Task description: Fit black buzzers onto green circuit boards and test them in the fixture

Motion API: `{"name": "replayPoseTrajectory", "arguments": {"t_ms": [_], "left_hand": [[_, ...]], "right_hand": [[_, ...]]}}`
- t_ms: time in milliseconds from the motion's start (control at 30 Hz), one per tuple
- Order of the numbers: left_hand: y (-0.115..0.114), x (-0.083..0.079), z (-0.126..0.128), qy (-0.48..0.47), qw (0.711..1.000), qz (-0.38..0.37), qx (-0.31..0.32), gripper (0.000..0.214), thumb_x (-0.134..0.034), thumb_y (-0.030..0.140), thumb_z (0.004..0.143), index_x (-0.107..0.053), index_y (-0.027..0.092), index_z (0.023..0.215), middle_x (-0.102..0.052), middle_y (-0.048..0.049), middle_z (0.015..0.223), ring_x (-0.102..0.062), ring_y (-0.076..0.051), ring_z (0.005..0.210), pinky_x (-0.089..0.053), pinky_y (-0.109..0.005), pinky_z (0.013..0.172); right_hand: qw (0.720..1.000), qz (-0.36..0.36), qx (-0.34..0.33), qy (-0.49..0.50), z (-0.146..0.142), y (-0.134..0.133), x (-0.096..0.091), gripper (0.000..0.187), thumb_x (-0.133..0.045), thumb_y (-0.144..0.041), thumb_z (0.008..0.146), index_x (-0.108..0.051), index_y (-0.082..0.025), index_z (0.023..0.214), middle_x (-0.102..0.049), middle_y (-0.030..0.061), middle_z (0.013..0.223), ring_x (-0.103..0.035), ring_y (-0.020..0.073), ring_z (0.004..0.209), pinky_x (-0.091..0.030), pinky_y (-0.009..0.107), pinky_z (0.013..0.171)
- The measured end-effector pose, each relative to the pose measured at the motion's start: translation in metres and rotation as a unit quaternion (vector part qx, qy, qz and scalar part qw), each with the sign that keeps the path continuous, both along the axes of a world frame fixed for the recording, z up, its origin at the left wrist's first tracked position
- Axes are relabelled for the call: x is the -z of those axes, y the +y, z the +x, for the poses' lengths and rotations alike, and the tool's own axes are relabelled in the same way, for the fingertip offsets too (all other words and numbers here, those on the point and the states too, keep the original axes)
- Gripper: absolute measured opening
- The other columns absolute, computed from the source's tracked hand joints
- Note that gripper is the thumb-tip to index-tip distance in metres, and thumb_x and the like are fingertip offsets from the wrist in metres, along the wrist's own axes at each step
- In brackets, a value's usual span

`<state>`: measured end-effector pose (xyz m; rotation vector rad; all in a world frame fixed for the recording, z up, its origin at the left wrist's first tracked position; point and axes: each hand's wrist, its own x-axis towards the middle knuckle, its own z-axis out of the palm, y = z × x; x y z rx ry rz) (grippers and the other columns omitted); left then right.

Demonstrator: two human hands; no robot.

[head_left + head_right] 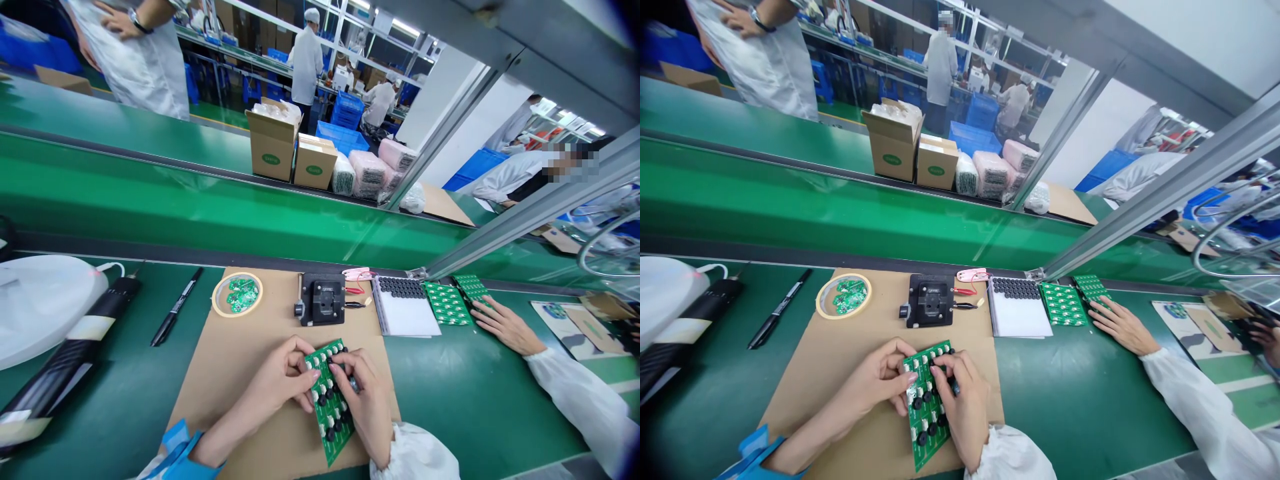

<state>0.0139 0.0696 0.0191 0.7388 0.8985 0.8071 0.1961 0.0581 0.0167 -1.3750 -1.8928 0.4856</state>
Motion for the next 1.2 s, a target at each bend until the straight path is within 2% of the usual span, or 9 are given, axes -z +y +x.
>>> {"name": "replayPoseTrajectory", "arguments": {"t_ms": [267, 533, 767, 900, 1000, 1067, 1167, 1200], "left_hand": [[0.001, -0.002, -0.002, 0.005, 1.000, 0.014, 0.000, 0.043, -0.081, 0.045, 0.070, -0.055, 0.017, 0.089, -0.061, 0.0061, 0.062, -0.066, -0.013, 0.051, -0.059, -0.023, 0.046], [0.001, -0.002, -0.001, 0.012, 1.000, 0.007, 0.002, 0.047, -0.082, 0.047, 0.067, -0.056, 0.016, 0.090, -0.060, 0.0061, 0.062, -0.065, -0.012, 0.050, -0.059, -0.023, 0.046], [0.000, -0.005, 0.000, 0.012, 1.000, 0.006, 0.004, 0.045, -0.082, 0.046, 0.068, -0.056, 0.017, 0.090, -0.060, 0.0055, 0.062, -0.064, -0.012, 0.051, -0.059, -0.024, 0.047], [0.001, -0.009, -0.002, 0.032, 0.999, 0.001, 0.002, 0.045, -0.081, 0.047, 0.069, -0.057, 0.016, 0.090, -0.059, 0.0061, 0.062, -0.063, -0.012, 0.051, -0.058, -0.023, 0.049], [0.001, -0.008, -0.003, 0.053, 0.999, 0.003, 0.001, 0.044, -0.079, 0.046, 0.072, -0.058, 0.016, 0.095, -0.058, 0.0063, 0.063, -0.064, -0.012, 0.053, -0.058, -0.023, 0.050], [0.001, -0.005, -0.004, 0.064, 0.998, 0.002, -0.001, 0.043, -0.078, 0.046, 0.073, -0.057, 0.017, 0.097, -0.059, 0.0060, 0.064, -0.065, -0.012, 0.053, -0.057, -0.023, 0.050], [0.001, -0.002, -0.005, 0.068, 0.998, -0.003, -0.001, 0.044, -0.078, 0.047, 0.073, -0.056, 0.017, 0.097, -0.059, 0.0057, 0.064, -0.066, -0.013, 0.053, -0.056, -0.022, 0.050], [0.001, -0.002, -0.005, 0.068, 0.998, -0.005, 0.000, 0.045, -0.078, 0.047, 0.073, -0.056, 0.017, 0.098, -0.060, 0.0056, 0.064, -0.066, -0.013, 0.052, -0.056, -0.022, 0.050]], "right_hand": [[0.996, 0.024, -0.014, -0.083, 0.001, 0.000, -0.013, 0.021, -0.047, -0.034, 0.100, -0.064, -0.024, 0.093, -0.065, -0.0006, 0.081, -0.065, 0.0137, 0.072, -0.047, 0.024, 0.063], [0.993, 0.032, 0.024, -0.110, -0.007, -0.003, -0.020, 0.026, -0.043, -0.036, 0.101, -0.060, -0.023, 0.087, -0.064, -0.0003, 0.078, -0.064, 0.0152, 0.070, -0.045, 0.026, 0.061], [0.983, 0.041, -0.015, -0.177, -0.007, -0.007, -0.024, 0.021, -0.046, -0.028, 0.100, -0.065, -0.023, 0.092, -0.067, 0.0031, 0.082, -0.064, 0.0194, 0.073, -0.045, 0.029, 0.061], [0.983, 0.017, -0.041, -0.176, -0.001, -0.009, -0.025, 0.024, -0.045, -0.026, 0.100, -0.068, -0.025, 0.105, -0.068, 0.0035, 0.086, -0.064, 0.0197, 0.077, -0.047, 0.029, 0.064], [0.993, -0.013, -0.038, -0.114, 0.023, 0.010, -0.029, 0.025, -0.045, -0.029, 0.099, -0.069, -0.027, 0.107, -0.069, 0.0017, 0.088, -0.063, 0.0154, 0.071, -0.049, 0.025, 0.064], [0.995, 0.005, 0.032, -0.092, 0.049, 0.037, -0.032, 0.028, -0.045, -0.035, 0.099, -0.070, -0.024, 0.102, -0.069, 0.0017, 0.085, -0.058, 0.0133, 0.060, -0.047, 0.025, 0.059], [0.969, 0.071, 0.163, -0.175, 0.088, 0.084, -0.033, 0.038, -0.041, -0.043, 0.099, -0.070, -0.018, 0.098, -0.069, 0.0047, 0.085, -0.055, 0.0141, 0.056, -0.044, 0.027, 0.058], [0.959, 0.080, 0.176, -0.209, 0.097, 0.098, -0.032, 0.040, -0.040, -0.043, 0.099, -0.070, -0.017, 0.097, -0.069, 0.0061, 0.087, -0.056, 0.0152, 0.059, -0.043, 0.028, 0.058]]}}
